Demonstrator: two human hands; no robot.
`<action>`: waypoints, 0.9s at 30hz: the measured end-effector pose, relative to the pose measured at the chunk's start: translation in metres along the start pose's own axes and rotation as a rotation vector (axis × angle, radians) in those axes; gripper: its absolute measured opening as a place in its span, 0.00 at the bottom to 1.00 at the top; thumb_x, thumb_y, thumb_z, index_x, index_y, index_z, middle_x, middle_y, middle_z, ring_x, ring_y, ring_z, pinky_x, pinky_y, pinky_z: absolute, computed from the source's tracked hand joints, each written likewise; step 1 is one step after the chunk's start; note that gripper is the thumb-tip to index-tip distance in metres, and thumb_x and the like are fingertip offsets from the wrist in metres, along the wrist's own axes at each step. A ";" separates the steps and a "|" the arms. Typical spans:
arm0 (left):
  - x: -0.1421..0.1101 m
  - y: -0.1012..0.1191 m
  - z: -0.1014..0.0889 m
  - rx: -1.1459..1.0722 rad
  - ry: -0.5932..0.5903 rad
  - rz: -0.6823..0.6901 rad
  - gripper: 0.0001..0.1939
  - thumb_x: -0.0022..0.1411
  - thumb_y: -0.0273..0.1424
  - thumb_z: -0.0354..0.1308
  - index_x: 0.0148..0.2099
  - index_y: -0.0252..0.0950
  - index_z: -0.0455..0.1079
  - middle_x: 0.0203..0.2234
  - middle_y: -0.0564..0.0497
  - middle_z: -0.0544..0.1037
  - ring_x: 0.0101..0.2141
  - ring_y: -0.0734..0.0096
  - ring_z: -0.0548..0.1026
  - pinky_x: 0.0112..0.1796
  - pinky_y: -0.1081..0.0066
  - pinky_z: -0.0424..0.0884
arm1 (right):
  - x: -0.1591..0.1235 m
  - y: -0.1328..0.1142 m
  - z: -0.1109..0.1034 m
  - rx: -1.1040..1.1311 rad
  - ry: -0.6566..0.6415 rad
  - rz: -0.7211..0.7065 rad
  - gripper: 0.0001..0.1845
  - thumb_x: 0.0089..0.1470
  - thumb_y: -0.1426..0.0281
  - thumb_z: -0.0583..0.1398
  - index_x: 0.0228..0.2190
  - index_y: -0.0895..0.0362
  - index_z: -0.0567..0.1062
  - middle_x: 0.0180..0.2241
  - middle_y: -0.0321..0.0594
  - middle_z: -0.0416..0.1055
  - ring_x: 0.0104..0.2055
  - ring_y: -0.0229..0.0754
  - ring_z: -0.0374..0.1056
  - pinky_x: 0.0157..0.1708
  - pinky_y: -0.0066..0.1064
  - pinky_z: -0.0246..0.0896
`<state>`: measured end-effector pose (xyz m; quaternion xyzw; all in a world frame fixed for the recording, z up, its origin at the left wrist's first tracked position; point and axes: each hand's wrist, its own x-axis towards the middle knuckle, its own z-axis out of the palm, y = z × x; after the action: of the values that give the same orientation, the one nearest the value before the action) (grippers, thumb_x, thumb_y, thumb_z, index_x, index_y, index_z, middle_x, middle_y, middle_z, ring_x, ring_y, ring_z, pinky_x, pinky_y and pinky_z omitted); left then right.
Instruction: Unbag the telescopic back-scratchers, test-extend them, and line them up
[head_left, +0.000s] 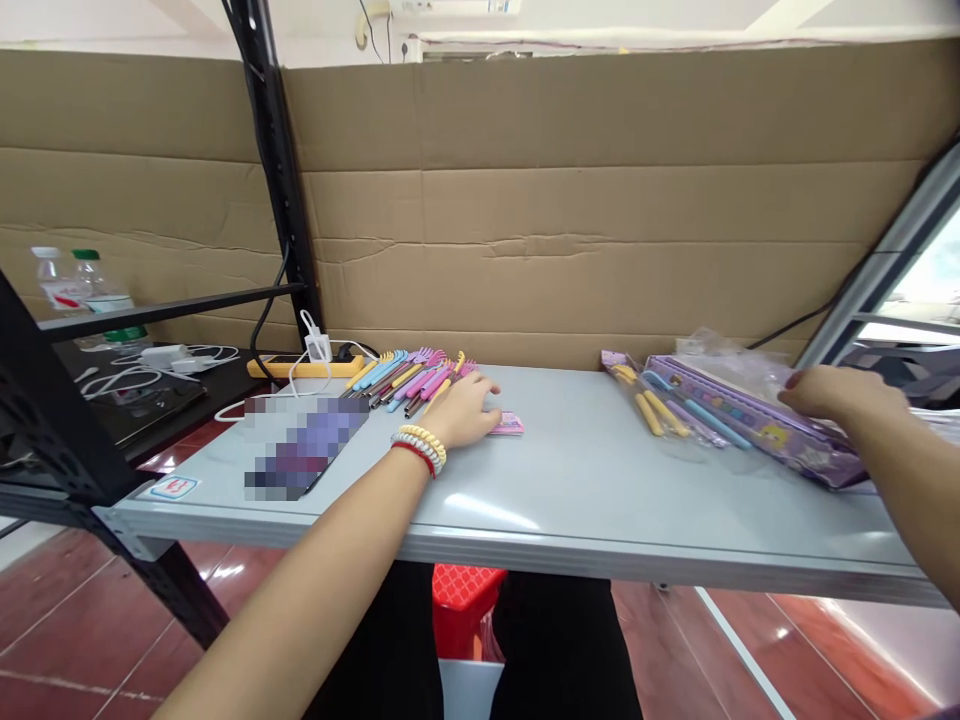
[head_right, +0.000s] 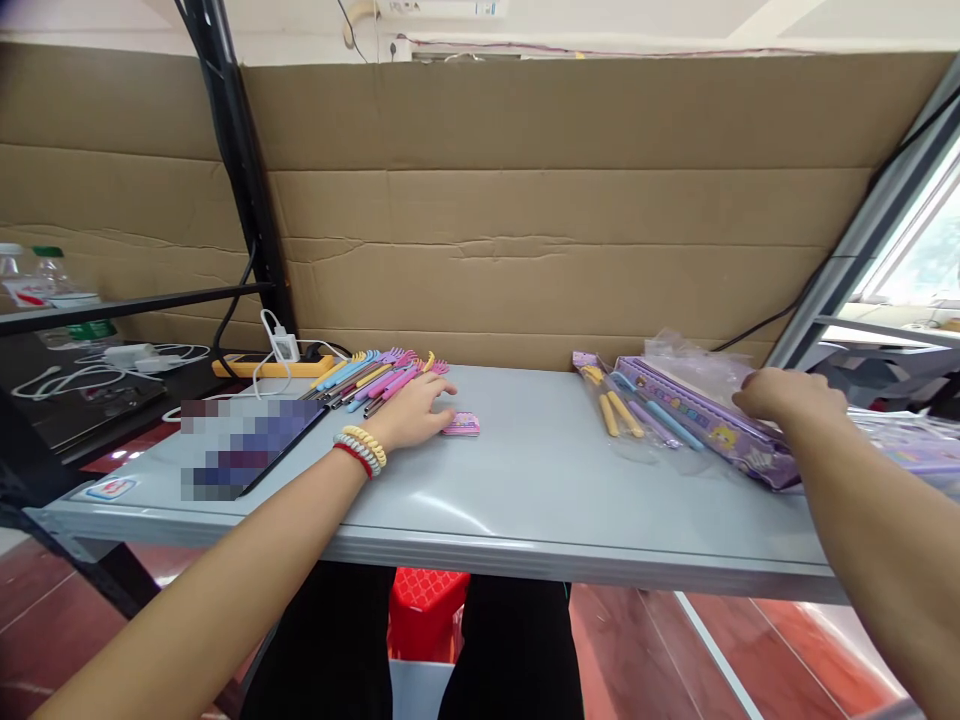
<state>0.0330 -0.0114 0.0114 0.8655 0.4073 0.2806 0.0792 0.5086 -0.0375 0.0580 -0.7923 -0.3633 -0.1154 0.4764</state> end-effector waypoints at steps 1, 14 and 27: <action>0.000 0.000 0.000 0.000 -0.001 -0.005 0.18 0.56 0.33 0.53 0.49 0.35 0.69 0.50 0.44 0.70 0.46 0.60 0.71 0.49 0.63 0.67 | -0.003 -0.003 -0.004 -0.160 0.020 -0.018 0.22 0.40 0.79 0.64 0.06 0.63 0.61 0.37 0.63 0.72 0.46 0.50 0.67 0.35 0.46 0.46; -0.003 -0.003 -0.001 0.046 -0.057 -0.041 0.15 0.57 0.34 0.53 0.45 0.35 0.71 0.49 0.43 0.71 0.48 0.59 0.70 0.52 0.62 0.64 | -0.076 -0.075 0.049 -0.438 -0.526 -0.282 0.18 0.33 0.66 0.70 0.09 0.56 0.66 0.13 0.39 0.59 0.23 0.42 0.58 0.30 0.40 0.50; -0.002 -0.005 0.000 0.058 -0.080 -0.062 0.16 0.57 0.34 0.52 0.46 0.35 0.71 0.50 0.43 0.70 0.50 0.58 0.69 0.51 0.63 0.64 | -0.088 -0.047 0.106 -0.329 -0.435 -0.148 0.28 0.32 0.64 0.68 0.13 0.52 0.50 0.20 0.46 0.64 0.36 0.58 0.68 0.36 0.51 0.57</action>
<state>0.0287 -0.0102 0.0089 0.8650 0.4382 0.2314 0.0791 0.3963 0.0236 -0.0117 -0.8364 -0.4904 -0.0344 0.2423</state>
